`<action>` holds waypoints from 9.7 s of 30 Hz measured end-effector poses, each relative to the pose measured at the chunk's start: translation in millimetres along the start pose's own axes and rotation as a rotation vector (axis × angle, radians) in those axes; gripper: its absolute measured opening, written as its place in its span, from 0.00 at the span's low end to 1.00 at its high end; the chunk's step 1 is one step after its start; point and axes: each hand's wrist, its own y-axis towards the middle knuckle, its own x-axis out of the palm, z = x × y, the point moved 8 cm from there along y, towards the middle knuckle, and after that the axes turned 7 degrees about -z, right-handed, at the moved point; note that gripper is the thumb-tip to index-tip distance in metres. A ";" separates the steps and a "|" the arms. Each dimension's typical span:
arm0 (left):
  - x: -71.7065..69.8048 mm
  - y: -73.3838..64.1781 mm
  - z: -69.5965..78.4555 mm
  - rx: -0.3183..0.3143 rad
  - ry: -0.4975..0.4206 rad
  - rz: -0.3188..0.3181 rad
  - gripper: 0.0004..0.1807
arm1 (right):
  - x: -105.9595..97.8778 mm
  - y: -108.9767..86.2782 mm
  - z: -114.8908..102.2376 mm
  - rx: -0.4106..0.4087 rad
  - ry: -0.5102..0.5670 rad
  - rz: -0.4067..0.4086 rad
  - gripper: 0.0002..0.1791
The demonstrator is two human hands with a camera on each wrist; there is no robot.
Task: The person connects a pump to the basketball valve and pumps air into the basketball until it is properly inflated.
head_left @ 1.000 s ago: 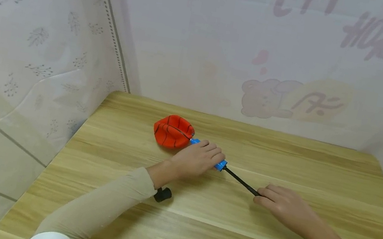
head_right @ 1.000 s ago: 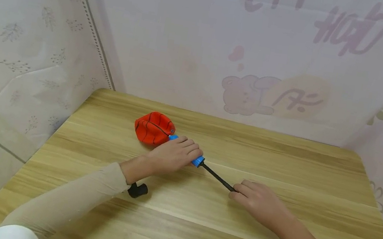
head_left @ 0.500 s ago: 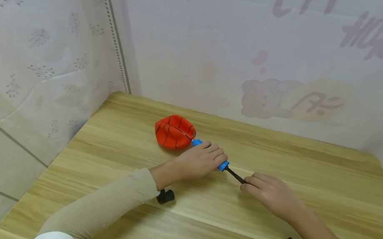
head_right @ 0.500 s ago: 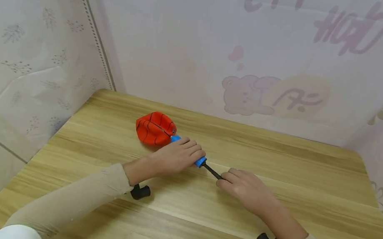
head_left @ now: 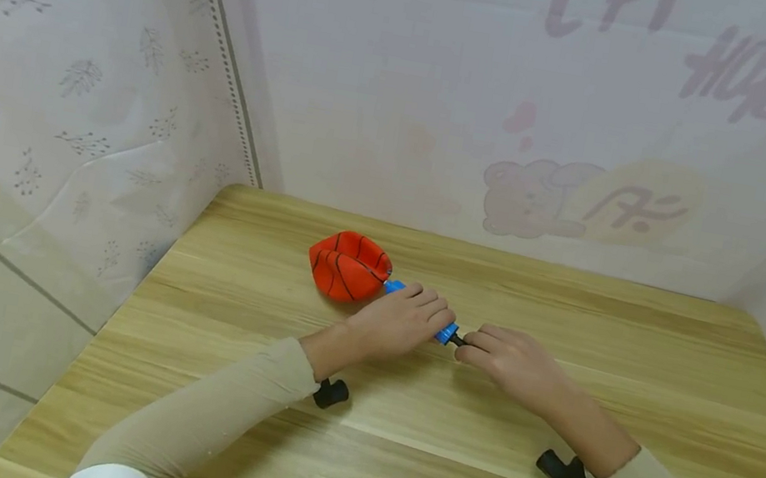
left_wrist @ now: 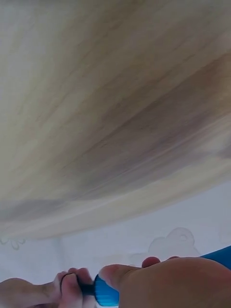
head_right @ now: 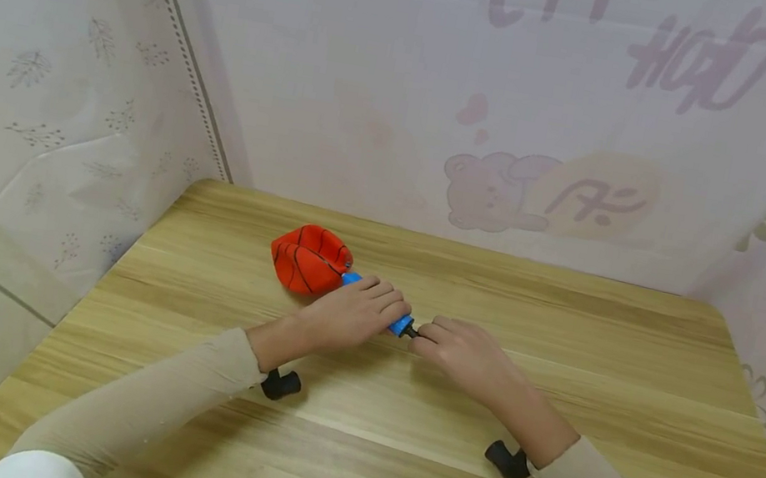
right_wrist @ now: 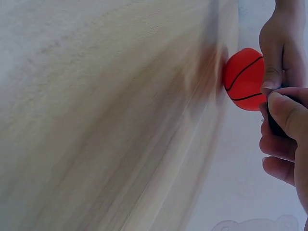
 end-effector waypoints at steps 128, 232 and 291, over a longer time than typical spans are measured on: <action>-0.9 -9.8 -12.3 0.000 -0.018 0.002 0.15 | -28.4 -56.6 -18.7 -0.030 0.013 0.092 0.24; -1.4 -11.0 -16.5 -0.020 -0.028 -0.010 0.15 | -27.0 -47.3 -15.1 -0.034 -0.018 0.097 0.24; -2.8 -11.3 -11.5 -0.033 0.040 -0.001 0.15 | 0.1 6.9 -4.6 -0.032 -0.062 0.077 0.08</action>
